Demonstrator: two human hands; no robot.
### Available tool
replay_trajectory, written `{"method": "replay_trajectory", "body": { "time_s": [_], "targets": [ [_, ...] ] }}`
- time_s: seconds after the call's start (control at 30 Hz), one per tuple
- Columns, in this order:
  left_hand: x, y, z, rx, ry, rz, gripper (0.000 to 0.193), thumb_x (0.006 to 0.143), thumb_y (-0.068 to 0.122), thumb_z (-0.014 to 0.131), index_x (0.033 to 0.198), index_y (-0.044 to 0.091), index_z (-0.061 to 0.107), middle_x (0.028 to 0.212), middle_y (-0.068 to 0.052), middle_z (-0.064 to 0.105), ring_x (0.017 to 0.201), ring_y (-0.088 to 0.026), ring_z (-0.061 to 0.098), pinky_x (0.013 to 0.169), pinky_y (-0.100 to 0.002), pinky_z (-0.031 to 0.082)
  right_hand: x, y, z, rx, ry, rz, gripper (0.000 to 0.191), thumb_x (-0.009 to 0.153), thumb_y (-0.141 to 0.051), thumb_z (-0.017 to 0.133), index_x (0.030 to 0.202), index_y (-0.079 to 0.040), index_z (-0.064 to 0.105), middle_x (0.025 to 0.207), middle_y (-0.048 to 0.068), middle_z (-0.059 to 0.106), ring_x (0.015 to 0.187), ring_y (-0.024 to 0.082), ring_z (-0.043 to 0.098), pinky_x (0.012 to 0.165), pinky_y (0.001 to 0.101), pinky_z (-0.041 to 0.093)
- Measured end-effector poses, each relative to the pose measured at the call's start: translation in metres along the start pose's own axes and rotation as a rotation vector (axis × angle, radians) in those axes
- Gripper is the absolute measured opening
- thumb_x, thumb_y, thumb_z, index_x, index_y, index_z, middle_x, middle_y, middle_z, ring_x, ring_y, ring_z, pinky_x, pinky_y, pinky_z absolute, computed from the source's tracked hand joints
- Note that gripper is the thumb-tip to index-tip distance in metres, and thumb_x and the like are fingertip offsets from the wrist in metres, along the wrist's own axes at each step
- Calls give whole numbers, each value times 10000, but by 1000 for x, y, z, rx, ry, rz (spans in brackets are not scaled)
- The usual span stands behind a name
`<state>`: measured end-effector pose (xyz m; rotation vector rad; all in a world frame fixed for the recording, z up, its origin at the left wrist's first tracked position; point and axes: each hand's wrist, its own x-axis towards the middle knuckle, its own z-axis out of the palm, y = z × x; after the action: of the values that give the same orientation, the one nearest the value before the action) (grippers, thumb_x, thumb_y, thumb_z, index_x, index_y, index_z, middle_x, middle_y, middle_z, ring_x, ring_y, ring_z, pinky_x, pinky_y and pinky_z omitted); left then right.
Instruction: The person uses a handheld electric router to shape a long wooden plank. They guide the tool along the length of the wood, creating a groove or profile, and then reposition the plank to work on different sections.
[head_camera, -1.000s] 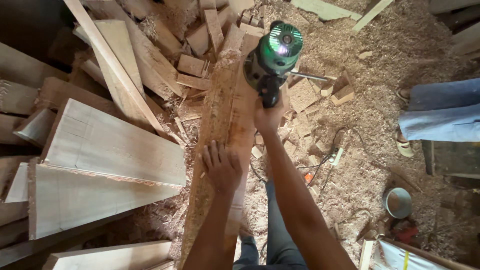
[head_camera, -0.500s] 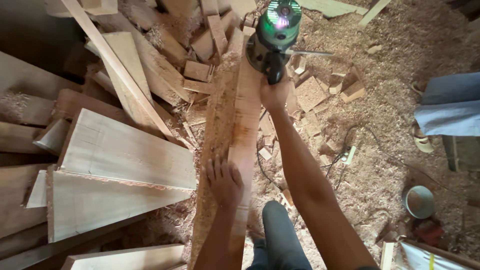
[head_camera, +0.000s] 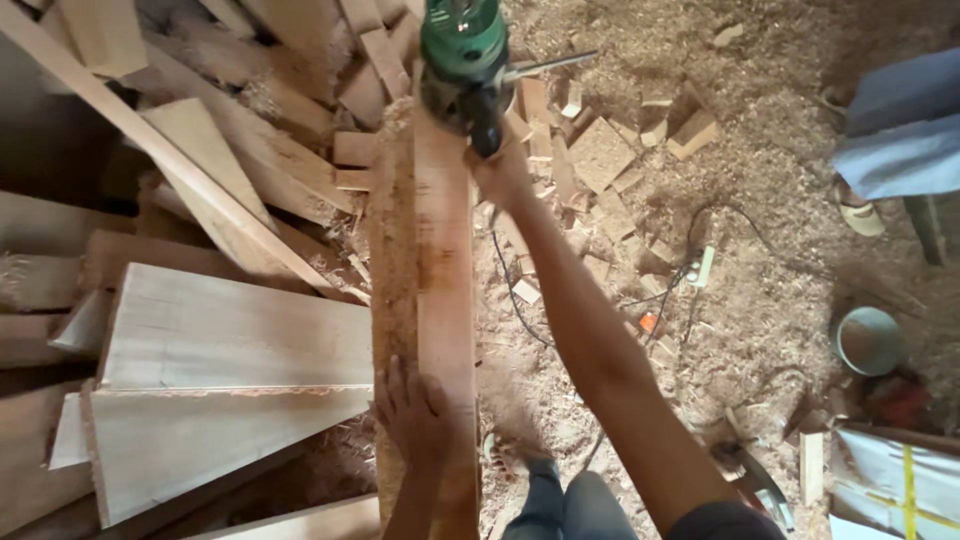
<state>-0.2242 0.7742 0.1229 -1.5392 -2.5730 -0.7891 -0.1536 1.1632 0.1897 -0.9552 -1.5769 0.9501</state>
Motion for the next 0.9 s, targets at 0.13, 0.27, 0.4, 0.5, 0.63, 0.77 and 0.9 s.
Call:
{"method": "replay_trajectory", "body": {
  "time_s": [0.13, 0.27, 0.4, 0.5, 0.63, 0.77, 0.9],
  "targets": [
    [-8, -9, 10, -37, -34, -3, 448, 1038, 368, 473, 1378, 100, 586, 1573, -153, 470, 1460, -406, 388, 1182, -646, 244, -60, -29, -3, -101, 1, 142, 472, 857, -110, 674, 1316, -57, 580, 784, 54, 633, 656, 125, 577, 596, 326, 493],
    [-10, -27, 24, -125, -28, 56, 508, 1057, 379, 469, 1484, 112, 532, 1628, -130, 415, 1509, -413, 327, 1217, -617, 183, -106, -63, -2, -28, -16, 252, 470, 870, -125, 690, 1321, -47, 581, 738, 77, 624, 638, 129, 557, 573, 329, 481],
    [-13, -42, 40, -152, -77, 58, 535, 1047, 362, 481, 1516, 106, 497, 1676, -135, 334, 1526, -438, 247, 1209, -620, 93, -129, -80, -4, -27, -22, 227, 469, 881, -108, 679, 1328, -31, 561, 775, 76, 640, 667, 125, 574, 610, 325, 511],
    [-17, -47, 48, -100, -51, 67, 511, 1045, 357, 487, 1502, 130, 506, 1688, -108, 327, 1535, -423, 248, 1219, -615, 95, -148, -83, -6, 13, -27, 197, 496, 884, -94, 666, 1359, -28, 540, 789, 80, 625, 679, 121, 561, 616, 321, 508],
    [-20, -53, 56, -100, -39, 65, 519, 1023, 363, 506, 1495, 148, 517, 1674, -100, 334, 1510, -424, 262, 1197, -626, 94, -185, -87, -5, 29, 7, 205, 420, 866, -80, 673, 1268, -38, 558, 796, 60, 611, 689, 119, 565, 617, 316, 498],
    [-23, -62, 67, 30, -26, 70, 493, 1049, 312, 489, 1516, 163, 530, 1695, -56, 347, 1520, -382, 293, 1208, -609, 109, -231, -93, -2, 22, 5, 239, 293, 865, -67, 688, 1136, -48, 578, 814, 36, 616, 717, 121, 579, 629, 315, 501],
    [-26, -71, 73, -156, 28, 106, 423, 1102, 304, 463, 1487, 159, 563, 1707, -59, 344, 1537, -394, 285, 1231, -595, 107, -284, -106, -1, -3, 23, 302, 314, 861, -75, 698, 1142, -51, 558, 807, 24, 613, 703, 112, 590, 627, 304, 506]
  ]
}}
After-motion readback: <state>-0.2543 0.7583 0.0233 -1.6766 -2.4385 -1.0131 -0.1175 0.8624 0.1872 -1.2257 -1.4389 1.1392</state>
